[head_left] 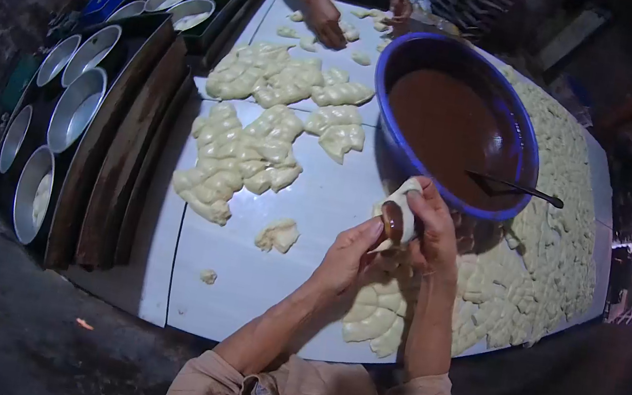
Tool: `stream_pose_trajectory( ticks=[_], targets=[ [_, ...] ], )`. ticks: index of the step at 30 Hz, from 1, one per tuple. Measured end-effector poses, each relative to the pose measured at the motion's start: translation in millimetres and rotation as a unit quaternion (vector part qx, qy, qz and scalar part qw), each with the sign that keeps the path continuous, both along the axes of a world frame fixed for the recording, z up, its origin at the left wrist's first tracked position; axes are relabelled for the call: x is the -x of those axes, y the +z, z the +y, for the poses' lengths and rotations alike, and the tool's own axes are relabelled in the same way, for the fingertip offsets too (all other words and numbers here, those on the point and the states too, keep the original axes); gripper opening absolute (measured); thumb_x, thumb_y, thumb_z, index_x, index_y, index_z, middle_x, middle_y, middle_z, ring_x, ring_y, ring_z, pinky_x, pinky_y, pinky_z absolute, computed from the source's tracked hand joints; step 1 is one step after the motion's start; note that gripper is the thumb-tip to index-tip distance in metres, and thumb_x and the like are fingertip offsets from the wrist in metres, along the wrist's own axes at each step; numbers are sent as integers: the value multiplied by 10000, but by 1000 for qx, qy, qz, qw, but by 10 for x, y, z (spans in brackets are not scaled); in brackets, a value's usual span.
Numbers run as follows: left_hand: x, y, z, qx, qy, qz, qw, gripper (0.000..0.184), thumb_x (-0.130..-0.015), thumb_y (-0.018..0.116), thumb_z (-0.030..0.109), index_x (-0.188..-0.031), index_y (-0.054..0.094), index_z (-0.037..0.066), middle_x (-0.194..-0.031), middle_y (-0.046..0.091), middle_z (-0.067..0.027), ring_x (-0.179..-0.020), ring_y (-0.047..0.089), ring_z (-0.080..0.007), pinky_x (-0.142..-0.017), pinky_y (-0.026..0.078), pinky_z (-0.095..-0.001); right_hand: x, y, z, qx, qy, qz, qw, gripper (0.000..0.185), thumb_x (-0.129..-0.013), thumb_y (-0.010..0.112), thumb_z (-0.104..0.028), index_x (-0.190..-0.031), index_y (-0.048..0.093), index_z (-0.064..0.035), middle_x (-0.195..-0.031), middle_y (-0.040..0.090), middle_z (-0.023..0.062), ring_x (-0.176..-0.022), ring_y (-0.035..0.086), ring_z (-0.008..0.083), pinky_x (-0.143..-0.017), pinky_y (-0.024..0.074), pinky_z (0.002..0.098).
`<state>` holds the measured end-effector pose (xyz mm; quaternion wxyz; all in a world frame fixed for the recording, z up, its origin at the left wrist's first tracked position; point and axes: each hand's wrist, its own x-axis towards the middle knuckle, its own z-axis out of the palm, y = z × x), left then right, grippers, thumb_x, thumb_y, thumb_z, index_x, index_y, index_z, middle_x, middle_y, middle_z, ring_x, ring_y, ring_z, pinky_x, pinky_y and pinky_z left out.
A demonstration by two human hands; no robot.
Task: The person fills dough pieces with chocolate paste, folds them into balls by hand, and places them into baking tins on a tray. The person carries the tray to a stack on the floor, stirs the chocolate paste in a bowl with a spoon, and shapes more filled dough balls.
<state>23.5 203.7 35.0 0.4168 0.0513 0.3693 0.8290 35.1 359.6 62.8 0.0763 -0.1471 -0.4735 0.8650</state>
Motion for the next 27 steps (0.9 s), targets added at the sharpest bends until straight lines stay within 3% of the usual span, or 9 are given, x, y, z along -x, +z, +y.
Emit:
stream_pose_trajectory(
  ticks=[5,7,9,12,15,18,20,24,27],
  targets=[
    [-65,-293,-427,19,83,-60,995,260,-1003,569,256,-1133,641,44,-1003,686,-18,-837,625,-62,-752,510,-199,-210,-408,-373,25,-3,-42,999,166,-937,574,-87,-1099,548,-63,-950,620,25,-824,627,93,-709,530,230],
    [-50,-267,-587,95,134,-95,982,181,-976,613,206,-1053,642,45,-973,697,-43,-784,643,-83,-747,536,-215,-278,-344,-525,97,47,-15,994,231,-887,550,-48,-1117,528,-51,-971,621,40,-898,625,120,-798,527,267],
    [-20,-341,-692,134,181,-63,972,261,-966,631,197,-1130,650,-5,-956,700,-59,-808,659,-102,-742,561,-254,-364,-620,-493,43,77,-27,996,332,-828,561,23,-1152,524,-41,-1139,593,77,-1025,603,147,-912,496,307],
    [-18,-415,-784,165,202,-8,965,296,-956,648,182,-1180,668,-11,-1008,704,-75,-853,655,-93,-736,546,-241,-391,-533,-902,-282,38,22,958,462,-806,672,45,-1238,534,-40,-1459,365,120,-1125,581,209,-969,469,320],
    [-50,-374,-766,202,219,71,952,312,-948,661,179,-1191,671,-17,-1035,703,-77,-870,644,-90,-738,532,-234,-420,-511,-1061,-508,26,52,859,425,-836,692,-6,-1241,564,-35,-1423,398,156,-1100,601,240,-941,492,323],
    [-65,-406,-748,250,251,177,918,333,-938,675,182,-1201,665,-21,-1002,708,-75,-867,636,-96,-733,522,-229,-407,-568,-1159,-515,-44,44,855,237,-856,684,-22,-1092,665,-14,-1166,582,121,-950,630,217,-850,510,328],
    [-45,-366,-766,206,206,118,949,339,-934,680,183,-1211,663,-12,-977,711,-70,-849,638,-95,-722,517,-223,-377,-632,-1123,-568,-74,47,818,152,-881,686,-86,-1005,699,-1,-961,643,74,-827,614,167,-782,492,330],
    [175,-226,-840,228,94,64,967,325,-908,716,241,-1139,697,14,-921,705,-35,-783,632,-83,-650,525,-228,-371,-528,-1051,-267,29,-92,959,209,-902,671,-130,-1068,699,-6,-1025,646,59,-859,571,142,-775,446,275],
    [321,-212,-937,222,47,42,973,323,-900,720,275,-1115,695,36,-966,713,-51,-790,670,-117,-577,544,-227,-428,-487,-953,-198,92,7,976,299,-897,677,-127,-1181,676,-33,-1101,637,72,-918,556,148,-787,435,252]
  ],
)
